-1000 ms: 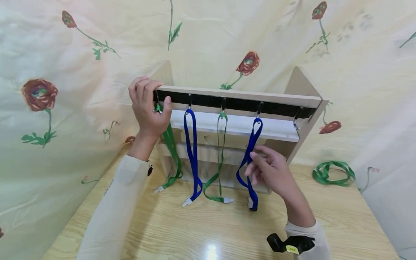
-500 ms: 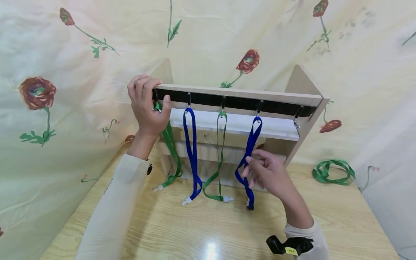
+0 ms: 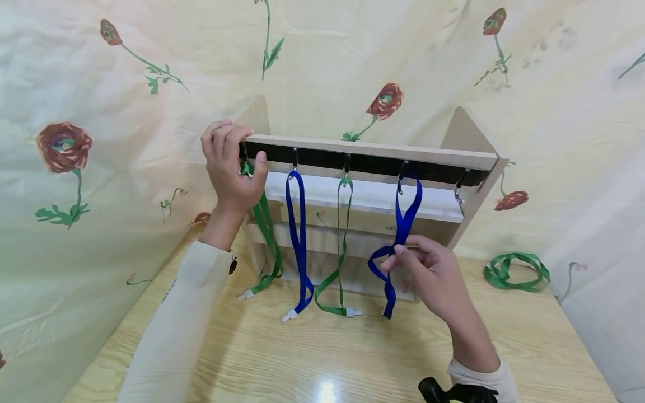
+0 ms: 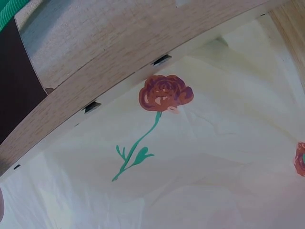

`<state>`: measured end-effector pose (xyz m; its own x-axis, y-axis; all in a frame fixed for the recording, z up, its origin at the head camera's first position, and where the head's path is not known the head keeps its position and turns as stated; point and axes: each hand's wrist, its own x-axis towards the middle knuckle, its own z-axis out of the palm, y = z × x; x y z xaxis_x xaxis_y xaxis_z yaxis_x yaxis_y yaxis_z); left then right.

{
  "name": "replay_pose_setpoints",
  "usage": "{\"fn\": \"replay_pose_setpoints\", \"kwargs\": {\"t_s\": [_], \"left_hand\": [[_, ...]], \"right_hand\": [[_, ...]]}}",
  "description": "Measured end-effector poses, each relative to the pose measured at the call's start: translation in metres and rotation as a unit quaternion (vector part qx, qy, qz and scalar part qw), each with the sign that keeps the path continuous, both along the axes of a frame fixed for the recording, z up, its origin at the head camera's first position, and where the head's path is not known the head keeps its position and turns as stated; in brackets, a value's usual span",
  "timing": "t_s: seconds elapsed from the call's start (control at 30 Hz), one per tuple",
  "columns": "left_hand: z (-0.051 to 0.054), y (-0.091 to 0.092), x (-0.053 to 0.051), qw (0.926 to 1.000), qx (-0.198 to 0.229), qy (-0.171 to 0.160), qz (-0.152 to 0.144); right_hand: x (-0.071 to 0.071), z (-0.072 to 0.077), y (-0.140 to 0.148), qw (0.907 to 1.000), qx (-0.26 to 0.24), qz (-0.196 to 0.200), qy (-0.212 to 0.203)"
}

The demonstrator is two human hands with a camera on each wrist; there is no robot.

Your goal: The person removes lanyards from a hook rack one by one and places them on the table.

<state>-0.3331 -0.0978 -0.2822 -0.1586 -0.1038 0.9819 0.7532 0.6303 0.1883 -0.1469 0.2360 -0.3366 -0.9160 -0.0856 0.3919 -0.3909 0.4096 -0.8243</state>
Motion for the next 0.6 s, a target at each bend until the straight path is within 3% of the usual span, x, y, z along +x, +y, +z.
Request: {"fn": "replay_pose_setpoints", "kwargs": {"t_s": [0.6], "left_hand": [[0.001, 0.001, 0.001, 0.9999, 0.008, 0.004, -0.010]], "right_hand": [[0.022, 0.018, 0.004, 0.9946, -0.014, -0.052, 0.088]]}}
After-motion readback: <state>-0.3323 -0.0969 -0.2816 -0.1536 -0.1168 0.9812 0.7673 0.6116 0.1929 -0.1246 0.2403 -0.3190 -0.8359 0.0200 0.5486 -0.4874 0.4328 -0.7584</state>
